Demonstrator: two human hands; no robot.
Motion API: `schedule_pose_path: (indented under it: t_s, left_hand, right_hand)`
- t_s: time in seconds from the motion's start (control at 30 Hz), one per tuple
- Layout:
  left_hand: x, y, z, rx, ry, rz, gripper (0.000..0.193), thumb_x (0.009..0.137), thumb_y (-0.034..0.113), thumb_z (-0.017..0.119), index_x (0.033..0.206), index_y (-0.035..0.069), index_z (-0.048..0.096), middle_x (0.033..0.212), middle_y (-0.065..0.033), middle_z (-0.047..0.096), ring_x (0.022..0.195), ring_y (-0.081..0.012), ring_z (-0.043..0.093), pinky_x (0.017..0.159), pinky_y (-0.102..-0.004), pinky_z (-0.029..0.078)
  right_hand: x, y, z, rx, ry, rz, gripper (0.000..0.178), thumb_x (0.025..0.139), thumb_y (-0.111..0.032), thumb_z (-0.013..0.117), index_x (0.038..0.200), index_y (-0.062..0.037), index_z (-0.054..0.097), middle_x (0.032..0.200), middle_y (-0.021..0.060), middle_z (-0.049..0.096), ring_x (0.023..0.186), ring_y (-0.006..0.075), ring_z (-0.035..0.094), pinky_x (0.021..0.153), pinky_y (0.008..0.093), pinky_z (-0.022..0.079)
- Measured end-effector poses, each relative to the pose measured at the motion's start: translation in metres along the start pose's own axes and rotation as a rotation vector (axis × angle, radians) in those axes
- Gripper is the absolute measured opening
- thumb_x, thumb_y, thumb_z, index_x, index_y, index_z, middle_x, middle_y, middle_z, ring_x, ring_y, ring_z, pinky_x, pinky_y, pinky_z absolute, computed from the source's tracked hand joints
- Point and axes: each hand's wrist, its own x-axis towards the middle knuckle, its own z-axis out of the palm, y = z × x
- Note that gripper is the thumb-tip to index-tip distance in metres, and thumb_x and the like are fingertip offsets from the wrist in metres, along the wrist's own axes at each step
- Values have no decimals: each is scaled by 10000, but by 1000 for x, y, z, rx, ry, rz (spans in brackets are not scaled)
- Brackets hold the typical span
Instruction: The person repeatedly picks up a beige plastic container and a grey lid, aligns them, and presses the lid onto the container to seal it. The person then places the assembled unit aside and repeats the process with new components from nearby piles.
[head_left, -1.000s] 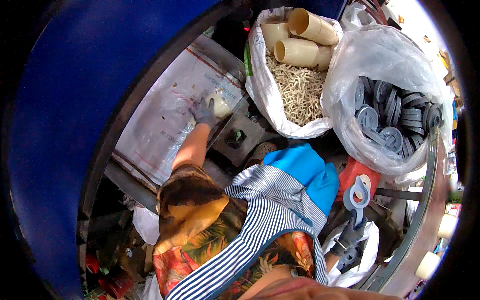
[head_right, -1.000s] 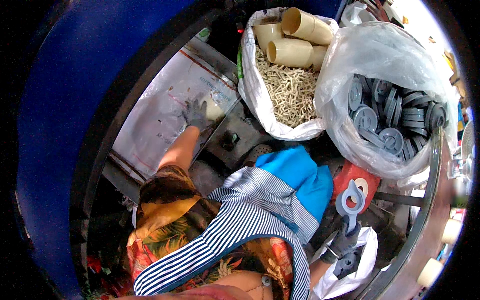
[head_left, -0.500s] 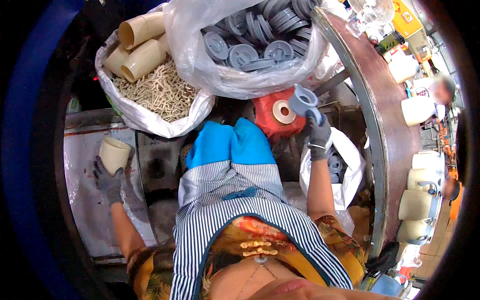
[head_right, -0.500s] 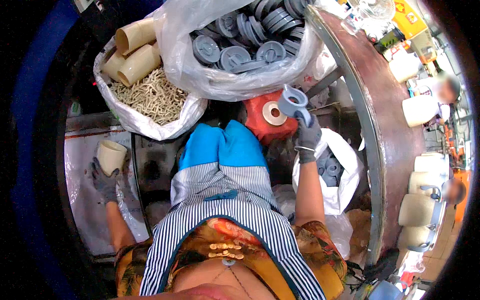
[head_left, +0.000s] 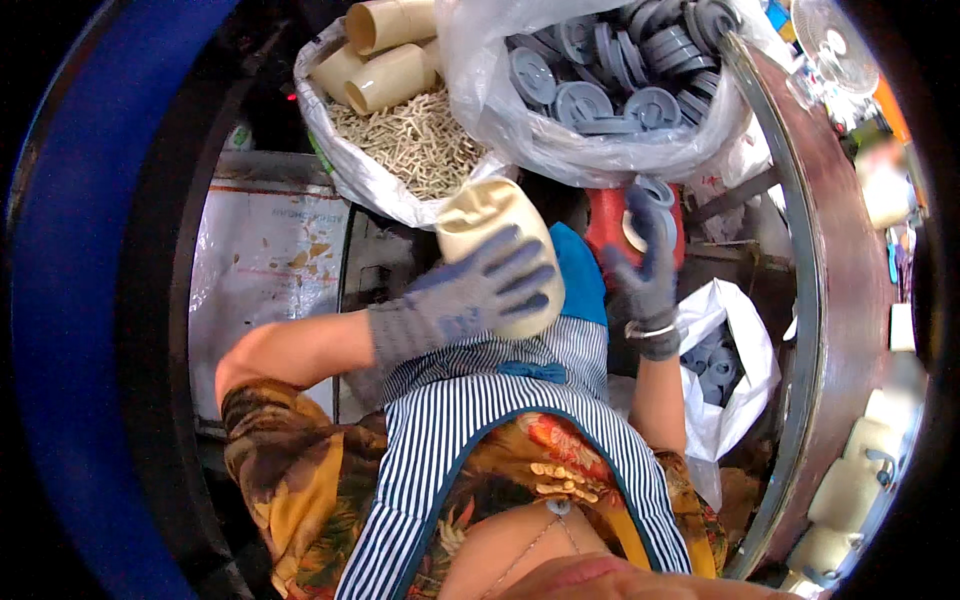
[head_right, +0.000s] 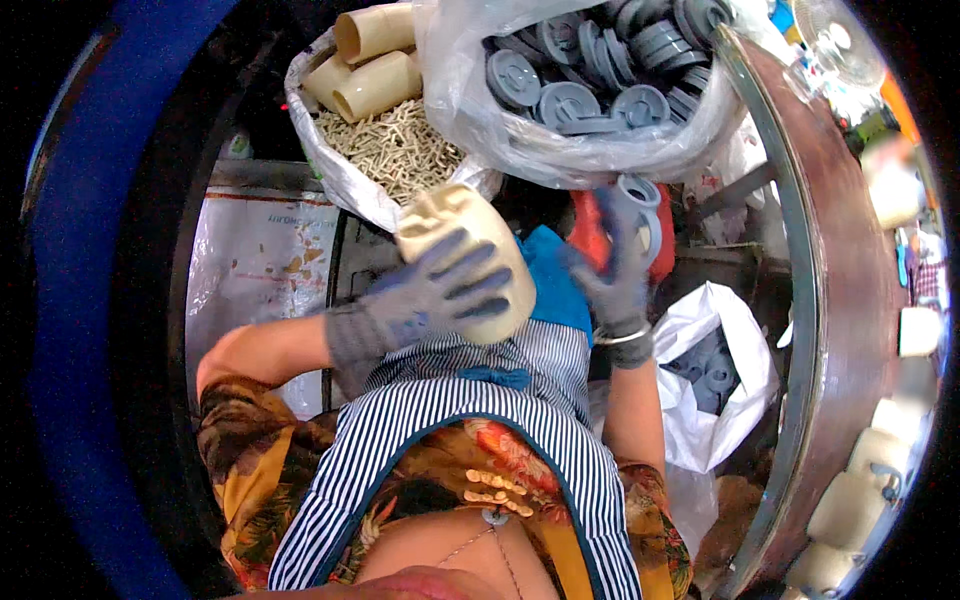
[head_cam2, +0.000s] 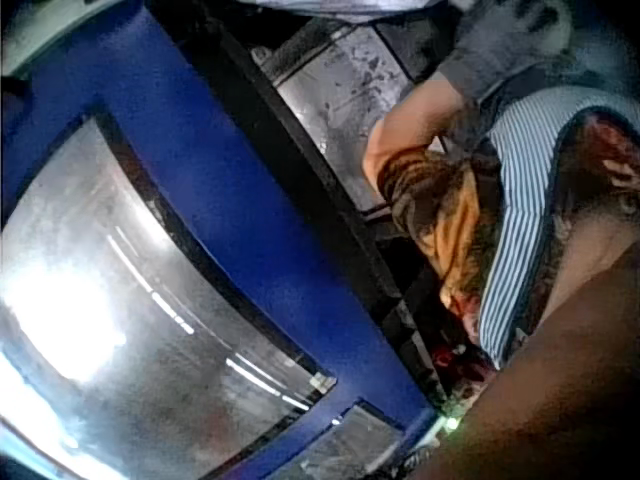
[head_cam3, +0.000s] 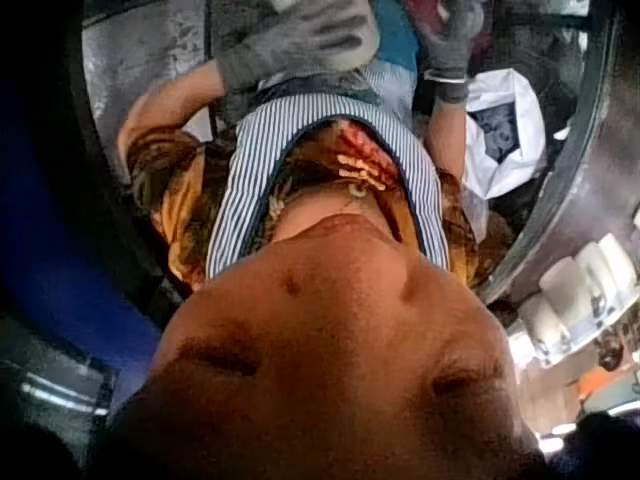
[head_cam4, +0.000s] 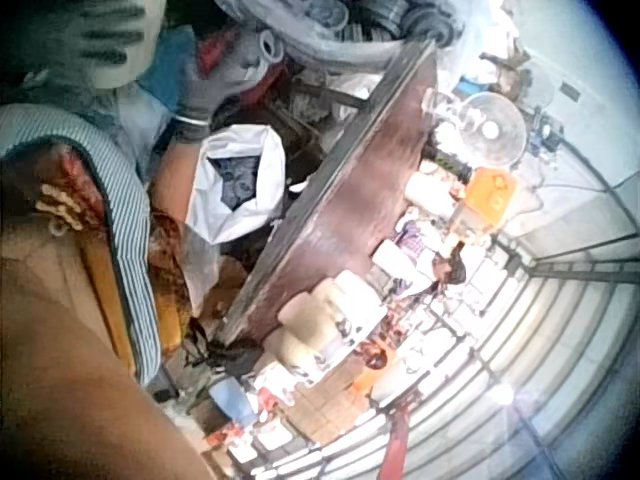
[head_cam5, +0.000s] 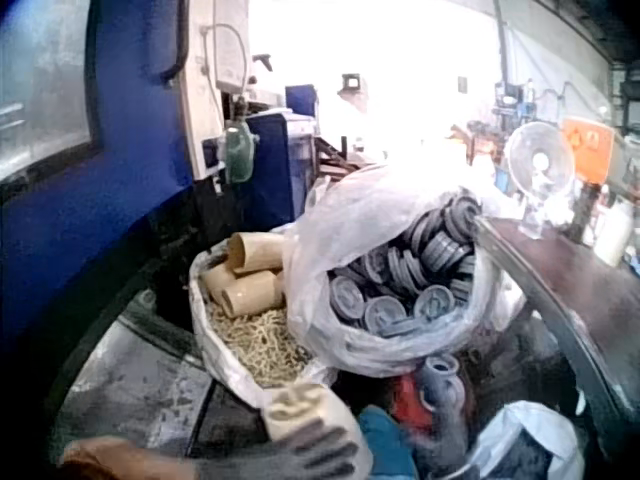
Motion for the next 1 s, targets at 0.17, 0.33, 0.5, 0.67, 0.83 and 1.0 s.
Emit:
schedule_pose_path:
  t_s: [0.17,0.33,0.5,0.67,0.83,1.0]
  left_hand:
    - [20,19,1,-114,17,362,462,797,195,578,1257,163,550,1457,-78,434,1412,-285,338,1174,-527,257]
    - [-14,12,-42,-532,497,-210,594,759,289,718,1304,119,555,1279,-146,538,1250,-353,481,1083,-498,373]
    - [13,31,-33,-465,355,-646,549,839,296,663,1322,66,541,1304,-161,523,1238,-363,462,1091,-528,325]
    - [11,33,-10,-504,341,-435,518,856,265,627,1330,76,539,1315,-147,530,1191,-356,497,1102,-519,328]
    - [23,42,-8,-467,253,-503,319,848,268,620,1107,82,638,1034,-118,610,929,-316,584,894,-476,458]
    - [14,42,3,-536,96,-333,302,821,363,649,993,115,647,967,-104,597,863,-278,580,815,-443,447]
  right_hand:
    - [-12,6,44,476,-453,119,1044,715,-458,819,1485,20,301,1438,167,436,1327,265,437,1107,382,331]
    - [-43,-8,55,500,-184,196,1002,698,-379,845,1456,34,335,1407,181,460,1290,286,470,1086,397,361]
    - [-72,-31,82,-71,36,-15,967,695,-373,833,1438,3,342,1430,224,413,1297,388,427,1075,472,366]
    - [-74,-25,69,-183,-169,-120,1117,653,-444,846,1479,12,250,1493,259,319,1355,442,349,1115,502,309]
    - [-79,-22,70,-135,-276,-73,1206,620,-467,862,1492,38,199,1510,304,264,1377,475,309,1136,506,281]
    - [-90,-17,74,-187,-214,-112,1202,622,-472,865,1493,26,203,1475,284,333,1312,456,404,1104,506,332]
